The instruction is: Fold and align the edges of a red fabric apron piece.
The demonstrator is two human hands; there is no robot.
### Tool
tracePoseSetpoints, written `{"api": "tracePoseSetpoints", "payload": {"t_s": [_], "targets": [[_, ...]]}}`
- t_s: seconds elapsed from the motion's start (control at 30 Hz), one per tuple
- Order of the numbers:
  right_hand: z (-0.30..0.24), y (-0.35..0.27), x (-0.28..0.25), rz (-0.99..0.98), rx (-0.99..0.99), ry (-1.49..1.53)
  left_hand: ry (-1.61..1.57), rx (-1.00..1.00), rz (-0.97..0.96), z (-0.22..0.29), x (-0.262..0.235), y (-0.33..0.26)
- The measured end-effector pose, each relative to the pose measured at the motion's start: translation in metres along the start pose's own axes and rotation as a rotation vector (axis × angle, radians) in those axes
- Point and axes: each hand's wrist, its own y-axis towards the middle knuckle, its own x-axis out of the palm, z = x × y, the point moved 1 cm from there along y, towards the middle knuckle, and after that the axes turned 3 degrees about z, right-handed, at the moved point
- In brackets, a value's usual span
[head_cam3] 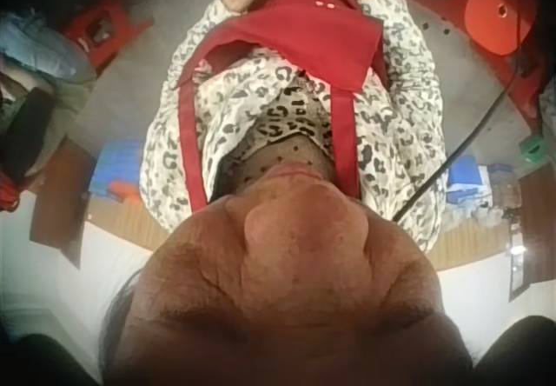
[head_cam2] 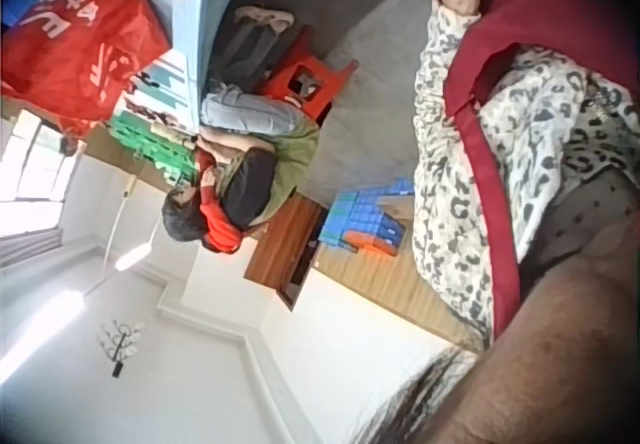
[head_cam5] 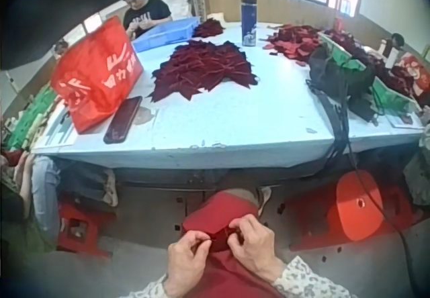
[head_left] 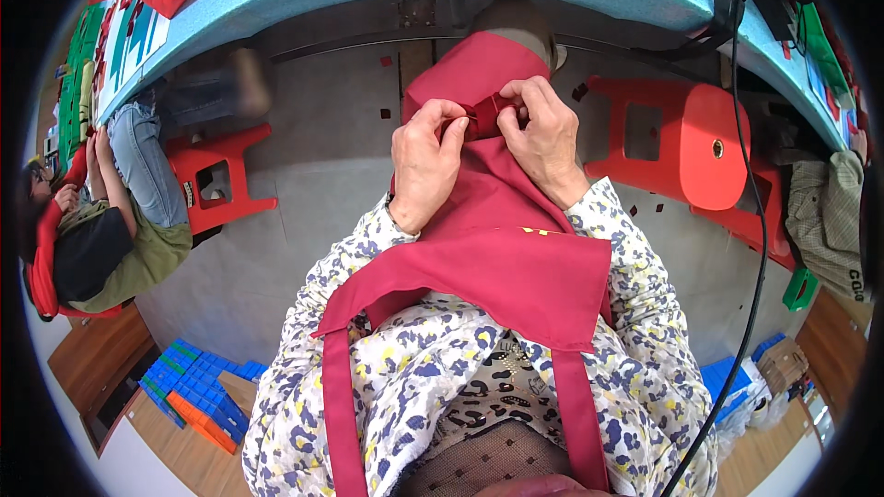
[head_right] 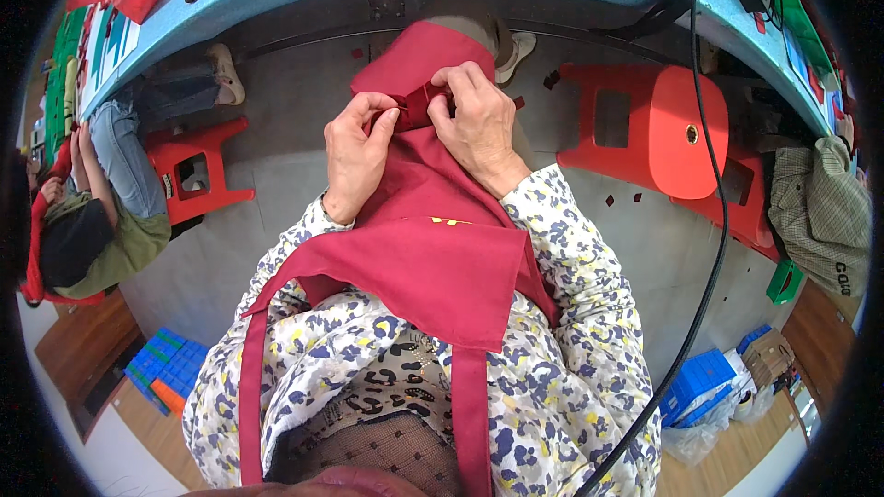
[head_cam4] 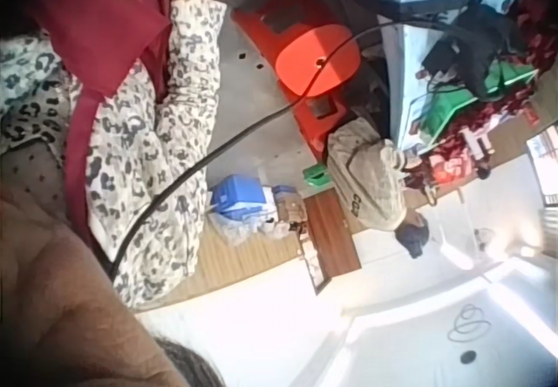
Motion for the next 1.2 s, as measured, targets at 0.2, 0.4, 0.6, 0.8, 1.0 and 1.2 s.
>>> {"api": "tracePoseSetpoints", "payload": {"t_s": [0.2,0.4,0.6,0.8,1.0,1.2], "targets": [[-0.001,-0.004,0.006,-0.066,0.075,0.032,-0.102,-0.204,-0.054,-0.003,-0.010,-0.003],[-0.015,-0.010,0.024,-0.061,-0.109,-0.011,0.028,-0.141,-0.071,-0.027,-0.043,-0.014],[-0.036,-0.016,0.050,-0.223,-0.167,-0.039,0.112,-0.173,-0.153,-0.048,-0.070,-0.021],[-0.065,-0.005,0.057,-0.138,-0.245,0.003,-0.018,-0.247,-0.264,-0.045,-0.101,-0.017],[-0.085,0.005,0.039,-0.058,-0.179,0.048,-0.284,-0.504,-0.323,-0.021,-0.114,-0.006],[-0.100,0.035,0.000,-0.057,-0.014,0.230,-0.156,0.019,-0.139,0.038,-0.124,0.012]]}}
